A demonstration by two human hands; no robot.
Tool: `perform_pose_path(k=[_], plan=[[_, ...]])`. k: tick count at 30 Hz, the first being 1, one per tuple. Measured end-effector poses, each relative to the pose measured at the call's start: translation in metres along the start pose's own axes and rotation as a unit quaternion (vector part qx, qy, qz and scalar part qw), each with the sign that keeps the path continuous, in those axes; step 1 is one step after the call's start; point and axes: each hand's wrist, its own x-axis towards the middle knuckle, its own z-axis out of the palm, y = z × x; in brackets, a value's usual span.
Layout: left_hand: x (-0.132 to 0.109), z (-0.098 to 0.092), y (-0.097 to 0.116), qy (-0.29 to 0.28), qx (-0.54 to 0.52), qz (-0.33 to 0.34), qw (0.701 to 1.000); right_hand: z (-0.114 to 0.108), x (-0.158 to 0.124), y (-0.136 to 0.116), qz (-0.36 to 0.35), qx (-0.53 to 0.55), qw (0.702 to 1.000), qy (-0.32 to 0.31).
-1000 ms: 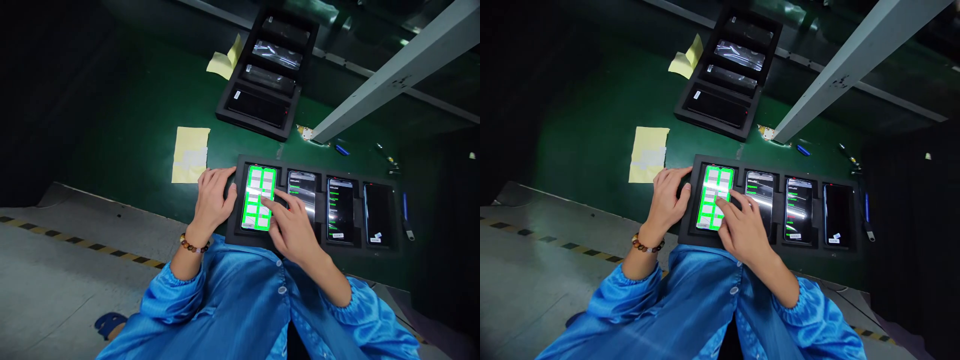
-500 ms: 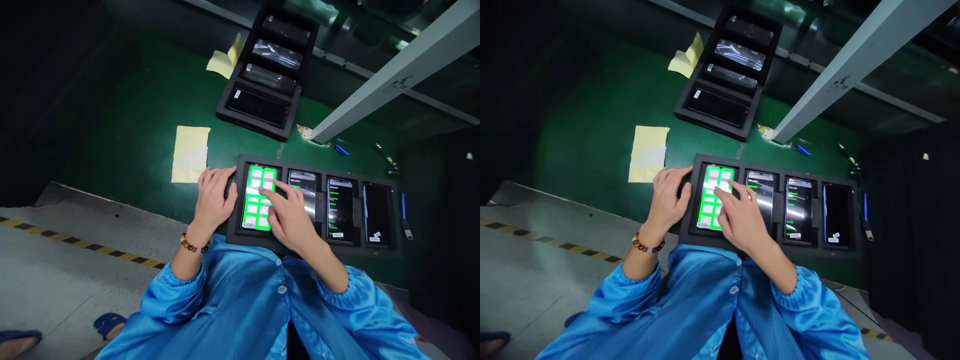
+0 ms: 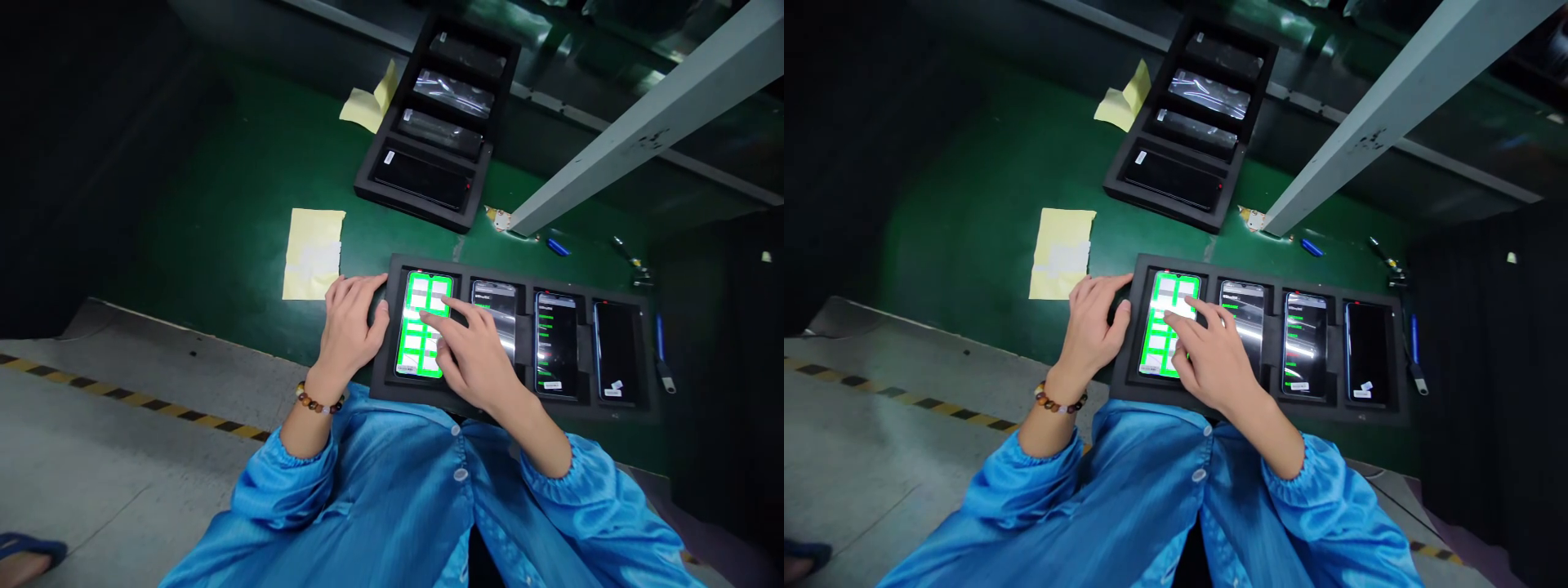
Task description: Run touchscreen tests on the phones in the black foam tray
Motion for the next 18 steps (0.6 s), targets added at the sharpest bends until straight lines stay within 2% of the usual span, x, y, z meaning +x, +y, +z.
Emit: perform_pose_path(k=[3, 7, 15, 18], plan=[[0.0, 0.0, 0.0, 0.002, 0.001, 0.002, 1.0, 0.005, 0.017, -0.001, 0.021, -0.025, 0.999, 0.015], [0.001, -0.001, 0.002, 0.002, 0.003, 0.001, 1.0, 0.009, 0.031, -0.001, -0.005, -0.035, 0.999, 0.0], [0.0, 0.0, -0.001, 0.005, 0.002, 0.006, 1.0, -0.005, 0.005, 0.014, 0.061, -0.05, 0.995, 0.057], [0.0, 0.0, -0.001, 0.007, 0.003, 0.004, 1.0, 0.0, 0.005, 0.011, 0.053, -0.04, 0.996, 0.066]])
